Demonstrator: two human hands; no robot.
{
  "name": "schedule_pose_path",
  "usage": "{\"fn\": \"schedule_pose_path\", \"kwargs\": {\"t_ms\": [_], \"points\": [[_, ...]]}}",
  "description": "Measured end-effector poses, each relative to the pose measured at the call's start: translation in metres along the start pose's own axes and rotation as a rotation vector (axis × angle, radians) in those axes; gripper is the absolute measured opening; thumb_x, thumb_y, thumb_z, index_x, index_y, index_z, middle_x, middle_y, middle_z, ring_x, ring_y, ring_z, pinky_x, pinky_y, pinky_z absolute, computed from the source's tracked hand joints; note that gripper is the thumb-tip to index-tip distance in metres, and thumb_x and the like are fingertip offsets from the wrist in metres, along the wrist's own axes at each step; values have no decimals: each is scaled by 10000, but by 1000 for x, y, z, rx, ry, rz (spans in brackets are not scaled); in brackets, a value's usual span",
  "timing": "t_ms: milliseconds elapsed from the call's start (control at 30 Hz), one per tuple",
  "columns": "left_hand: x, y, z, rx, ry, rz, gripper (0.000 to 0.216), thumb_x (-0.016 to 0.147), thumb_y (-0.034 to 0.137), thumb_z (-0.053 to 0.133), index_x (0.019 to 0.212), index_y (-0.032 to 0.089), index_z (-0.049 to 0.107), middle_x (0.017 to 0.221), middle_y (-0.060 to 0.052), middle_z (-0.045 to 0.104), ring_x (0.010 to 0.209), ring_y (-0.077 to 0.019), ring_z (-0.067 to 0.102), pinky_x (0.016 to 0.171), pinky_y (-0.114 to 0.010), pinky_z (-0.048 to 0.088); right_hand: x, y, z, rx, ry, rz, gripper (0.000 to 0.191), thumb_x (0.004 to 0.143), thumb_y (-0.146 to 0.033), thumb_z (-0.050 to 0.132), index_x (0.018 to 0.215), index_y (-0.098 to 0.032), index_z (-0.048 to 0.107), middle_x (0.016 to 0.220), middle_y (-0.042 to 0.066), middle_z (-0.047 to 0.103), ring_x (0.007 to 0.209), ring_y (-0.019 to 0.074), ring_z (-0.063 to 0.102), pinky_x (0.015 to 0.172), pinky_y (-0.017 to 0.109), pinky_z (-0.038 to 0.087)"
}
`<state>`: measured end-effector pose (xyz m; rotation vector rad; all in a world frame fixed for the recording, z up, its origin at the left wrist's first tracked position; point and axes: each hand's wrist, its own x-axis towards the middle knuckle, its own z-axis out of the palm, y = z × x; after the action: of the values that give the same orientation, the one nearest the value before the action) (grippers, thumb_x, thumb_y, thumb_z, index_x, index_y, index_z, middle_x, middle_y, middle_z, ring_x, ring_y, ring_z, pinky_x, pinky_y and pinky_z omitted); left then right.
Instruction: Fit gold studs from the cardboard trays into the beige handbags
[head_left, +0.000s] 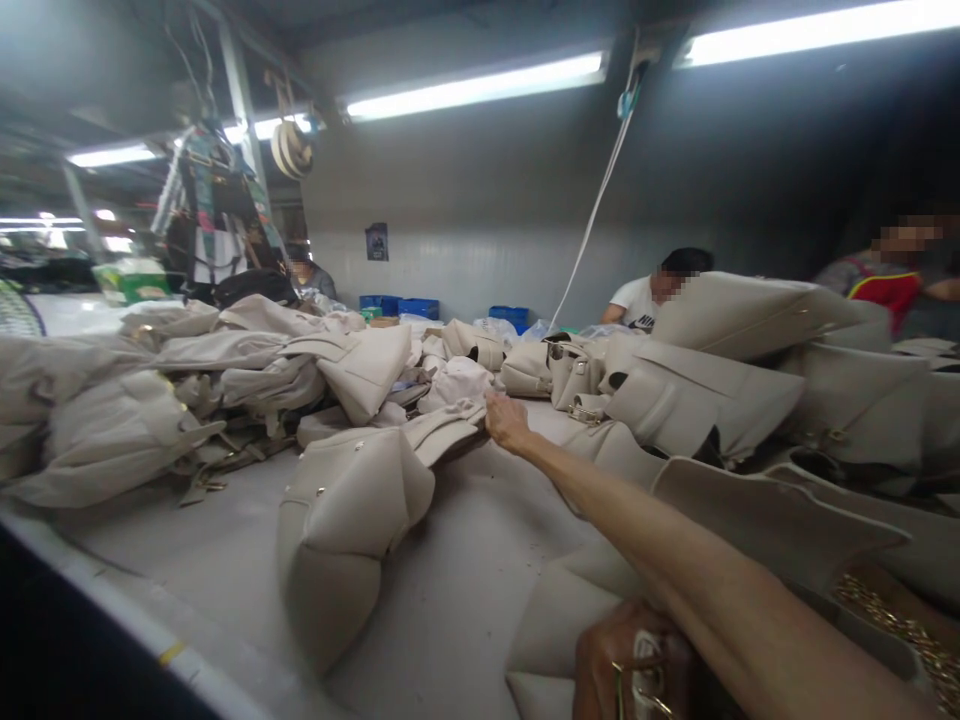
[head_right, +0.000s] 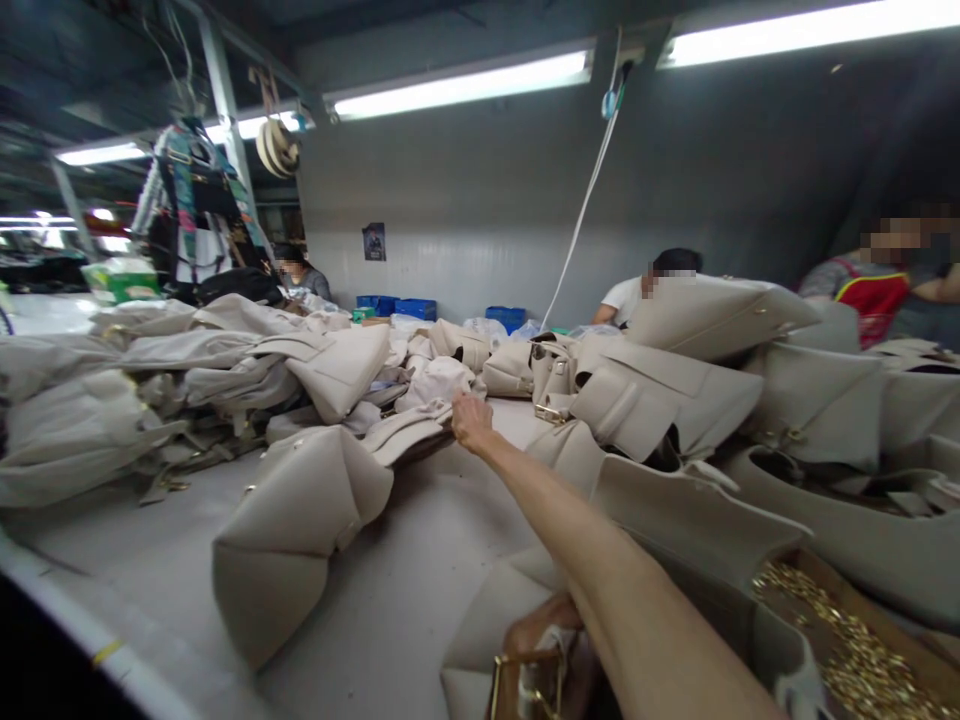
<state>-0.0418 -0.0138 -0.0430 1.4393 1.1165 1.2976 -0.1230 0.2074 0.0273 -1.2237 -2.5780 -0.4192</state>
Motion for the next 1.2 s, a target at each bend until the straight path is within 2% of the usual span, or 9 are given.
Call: {"fn": "schedule_pose_path", "kwargs": {"t_ms": [67,167,333,467,567,767,833,967,1200], "points": [[-3,3,-1,-11,67,78,475,904,537,352,920,230,714,877,-97,682,858,-223,629,802,-294,506,3,13,-31,-49,65,8,284,948,-310,511,1184,-158,556,1082,72,622,889,160,628,761,335,545],[-8,1,-1,11,129,94,502,903,557,335,961,231,712,896,-104,676,893,-227,622,862,-310,489,5,36,-80,-130,130,37,263,938,-310,530,1132,-139,581,1061,69,628,893,163,630,766,343,545],[-9,-5,-2,66,98,70,486,920,519,304,1013,228,682,1125,-98,649,1122,-228,547,1018,-316,391,-10,75,-156,-244,192,126,203,935,-277,530,1052,-134,615,1022,82,656,893,174,638,759,334,533],[-8,-5,-7,118,33,67,460,925,478,282,1034,243,662,1153,-62,647,1142,-216,536,1053,-309,352,-39,100,-206,-289,246,231,193,917,-136,468,973,-128,652,981,170,689,897,237,660,677,281,486],[-7,-3,-10,133,-7,38,433,917,459,305,1030,255,670,1123,-51,664,1122,-222,556,1039,-327,369,-67,110,-240,-290,315,282,183,893,-114,465,926,-128,644,936,177,694,861,248,666,643,270,457],[-13,16,-13,-137,174,-1,348,829,494,505,852,231,733,822,-49,706,861,-252,636,830,-331,472,-123,103,-301,-241,507,277,202,906,-122,402,1067,-79,517,971,149,672,862,178,622,699,245,409],[-15,21,-17,-194,202,-11,389,796,538,535,871,211,731,706,-35,678,741,-232,630,691,-302,480,-139,95,-317,-226,575,254,250,911,-122,366,1138,-86,464,1026,132,652,882,156,594,731,244,401],[-14,23,-29,-300,368,-7,552,723,624,558,992,162,693,590,-2,612,537,-167,552,488,-241,404,-179,69,-333,-173,770,59,343,840,-22,366,1134,-168,467,1067,85,624,904,162,566,777,266,415],[-17,27,-38,-412,493,40,540,716,570,549,1026,144,672,479,51,500,411,-108,452,400,-194,321,-246,39,-312,-83,788,-194,311,852,-49,366,1061,-198,541,1055,64,585,949,189,568,817,315,468]]}}
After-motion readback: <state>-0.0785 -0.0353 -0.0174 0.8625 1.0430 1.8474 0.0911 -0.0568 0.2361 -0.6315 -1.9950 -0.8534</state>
